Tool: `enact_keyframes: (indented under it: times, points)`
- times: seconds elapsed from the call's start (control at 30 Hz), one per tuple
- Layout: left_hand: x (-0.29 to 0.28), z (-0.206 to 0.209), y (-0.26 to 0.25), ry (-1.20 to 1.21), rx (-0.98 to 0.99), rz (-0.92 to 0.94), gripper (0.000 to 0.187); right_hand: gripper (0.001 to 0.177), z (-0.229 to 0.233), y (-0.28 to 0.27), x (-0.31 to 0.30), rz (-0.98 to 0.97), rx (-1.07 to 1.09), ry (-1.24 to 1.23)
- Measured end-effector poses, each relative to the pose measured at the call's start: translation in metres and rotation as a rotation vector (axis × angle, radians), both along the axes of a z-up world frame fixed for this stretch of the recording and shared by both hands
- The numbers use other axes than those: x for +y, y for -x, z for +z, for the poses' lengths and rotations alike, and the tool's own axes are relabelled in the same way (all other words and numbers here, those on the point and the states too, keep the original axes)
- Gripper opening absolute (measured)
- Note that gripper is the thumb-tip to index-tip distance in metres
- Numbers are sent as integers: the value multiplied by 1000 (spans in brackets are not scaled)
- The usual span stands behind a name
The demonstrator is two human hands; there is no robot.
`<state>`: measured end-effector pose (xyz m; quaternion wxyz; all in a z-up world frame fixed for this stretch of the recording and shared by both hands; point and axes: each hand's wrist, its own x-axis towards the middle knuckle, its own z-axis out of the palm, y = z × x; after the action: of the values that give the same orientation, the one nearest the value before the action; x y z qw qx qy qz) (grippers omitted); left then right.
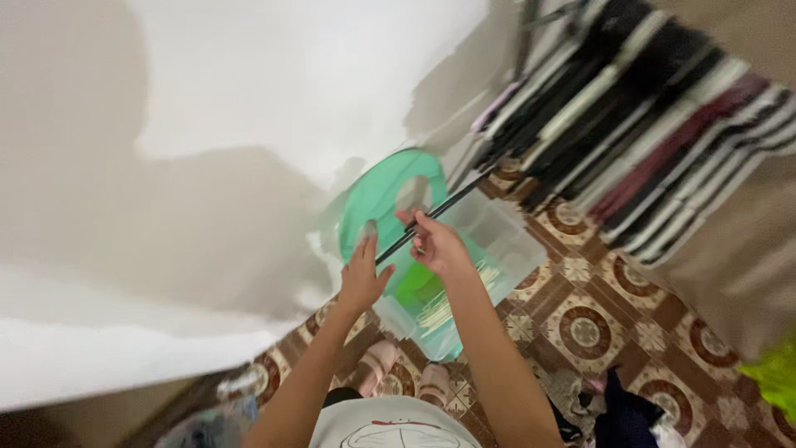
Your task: The person sorts various clothes hangers by removing them from a plastic bin and hanging them onto a metal garment rack.
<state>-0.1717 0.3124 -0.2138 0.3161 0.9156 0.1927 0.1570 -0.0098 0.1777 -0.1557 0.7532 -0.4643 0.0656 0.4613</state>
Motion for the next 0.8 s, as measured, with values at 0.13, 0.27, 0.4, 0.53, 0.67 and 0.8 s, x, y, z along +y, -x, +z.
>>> enact_keyframes:
  times: [0.13, 0.27, 0.4, 0.53, 0.67, 0.8]
  points:
    - [-2, 30, -33, 84, 55, -103, 52, 19, 54, 8, -30, -71, 34, -150]
    - [-1, 44, -61, 117, 156, -352, 27, 20, 85, 9, -64, -171, -10, -47]
    - [-3, 68, -78, 186, 231, -550, 31, 31, 118, 24, -116, -273, -215, 225]
    - [-4, 77, -98, 205, 431, -652, 34, 40, 111, 43, -179, -424, -605, 853]
    - [-16, 78, -124, 625, 407, -954, 39, 52, 99, 53, -239, -544, -907, 1325]
    - [-52, 104, -143, 563, 642, -1025, 39, 50, 124, 80, -272, -601, -883, 1362]
